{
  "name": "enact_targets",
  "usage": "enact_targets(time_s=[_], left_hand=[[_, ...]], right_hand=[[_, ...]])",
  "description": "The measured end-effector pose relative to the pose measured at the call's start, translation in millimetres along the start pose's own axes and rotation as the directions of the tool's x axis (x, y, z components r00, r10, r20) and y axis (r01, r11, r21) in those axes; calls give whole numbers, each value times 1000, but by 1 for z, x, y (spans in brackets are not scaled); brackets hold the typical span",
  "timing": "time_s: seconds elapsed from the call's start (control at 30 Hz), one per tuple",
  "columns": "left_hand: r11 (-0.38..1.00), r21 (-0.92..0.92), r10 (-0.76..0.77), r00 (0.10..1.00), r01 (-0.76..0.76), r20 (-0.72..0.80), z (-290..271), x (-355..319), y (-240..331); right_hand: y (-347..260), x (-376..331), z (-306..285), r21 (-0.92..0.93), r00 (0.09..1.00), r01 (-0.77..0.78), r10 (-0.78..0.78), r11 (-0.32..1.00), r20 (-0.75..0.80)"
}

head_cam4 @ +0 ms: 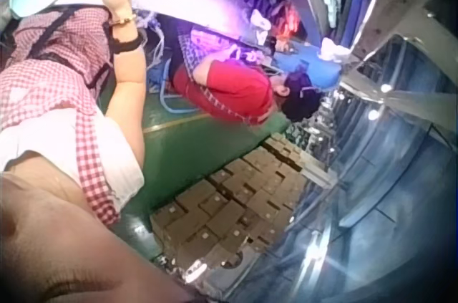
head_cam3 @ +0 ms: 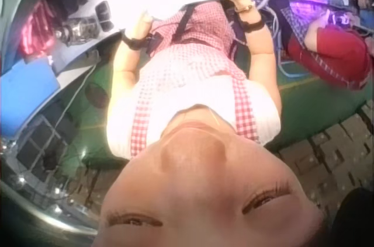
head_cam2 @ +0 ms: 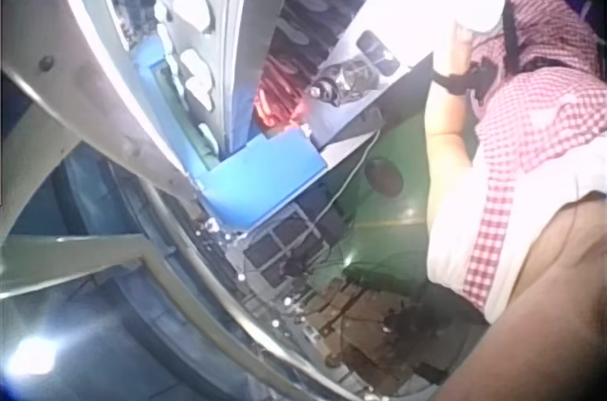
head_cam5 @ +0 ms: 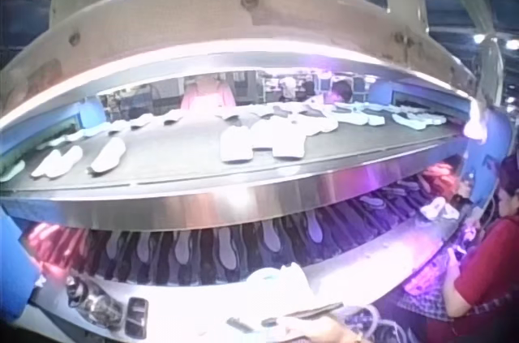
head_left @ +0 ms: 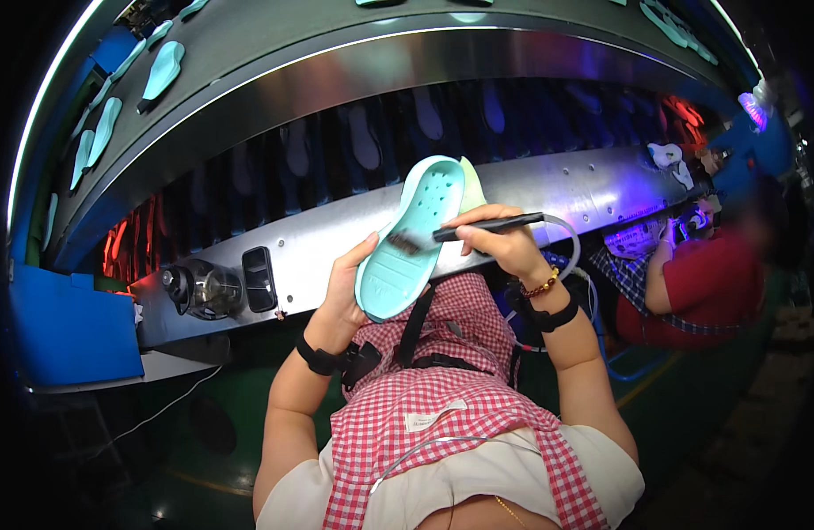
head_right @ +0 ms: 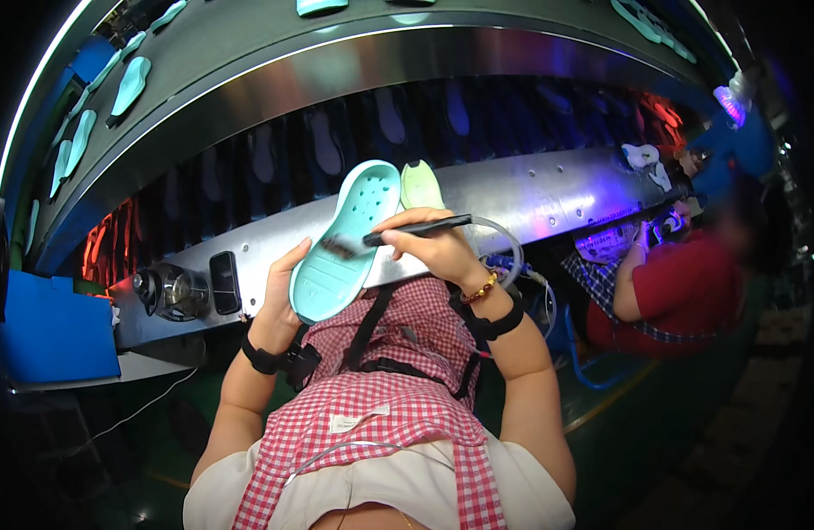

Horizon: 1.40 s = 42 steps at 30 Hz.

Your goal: Applying glue or adhesive to the heel area of shoe soles using a brush in a manufacturing facility.

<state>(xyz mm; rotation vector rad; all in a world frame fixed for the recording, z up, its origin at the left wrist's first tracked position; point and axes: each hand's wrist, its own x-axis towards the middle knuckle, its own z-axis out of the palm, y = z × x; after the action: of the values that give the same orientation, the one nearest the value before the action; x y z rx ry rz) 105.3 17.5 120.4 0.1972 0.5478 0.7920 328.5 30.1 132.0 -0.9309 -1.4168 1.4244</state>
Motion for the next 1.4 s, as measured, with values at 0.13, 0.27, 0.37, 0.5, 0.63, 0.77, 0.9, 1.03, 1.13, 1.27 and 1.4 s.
enact_targets(time_s=[0.13, 0.27, 0.37, 0.5, 0.63, 0.77, 0.9, 1.03, 1.13, 1.27, 1.4], left_hand=[[998, -60, -18, 999, 16, -28, -9, 5, -6], [994, -7, 108, 989, -109, -96, -13, 17, 0], [944, 85, 315, 947, -320, 64, 5, -6, 35], [776, 262, 433, 786, -574, 441, 58, -16, 103], [698, -27, 710, 688, -715, 152, 101, 21, 182], [522, -361, 788, 599, -773, -143, 106, 72, 217], [-22, 716, 837, 379, -698, 395, 126, 121, 184], [-752, 656, 644, 282, 64, 711, 126, 154, 183], [-643, 756, 701, 490, 122, 517, 120, 164, 199], [-761, 649, 631, 242, 6, 737, 112, 170, 200], [-665, 708, 722, 37, -236, 691, 96, 116, 190]], right_hand=[[11, 9, 7, -246, 858, 46, -164, 968, -486], [20, -8, 33, -288, 932, 212, -282, 934, -227], [-4, -33, 20, 370, 999, 23, -10, 929, -36], [18, -37, -11, 528, 925, 271, -66, 805, -375], [30, -41, -12, 553, 943, 167, 30, 816, -330], [31, -43, -10, 643, 917, 178, 112, 744, -384], [46, -51, -19, 668, 894, 137, 198, 732, -401], [57, -59, -18, 691, 899, 64, 260, 720, -354], [57, -58, -13, 659, 909, 50, 239, 750, -341], [64, -56, -10, 658, 903, 77, 228, 749, -365], [59, -54, -12, 633, 906, 129, 168, 764, -388]])
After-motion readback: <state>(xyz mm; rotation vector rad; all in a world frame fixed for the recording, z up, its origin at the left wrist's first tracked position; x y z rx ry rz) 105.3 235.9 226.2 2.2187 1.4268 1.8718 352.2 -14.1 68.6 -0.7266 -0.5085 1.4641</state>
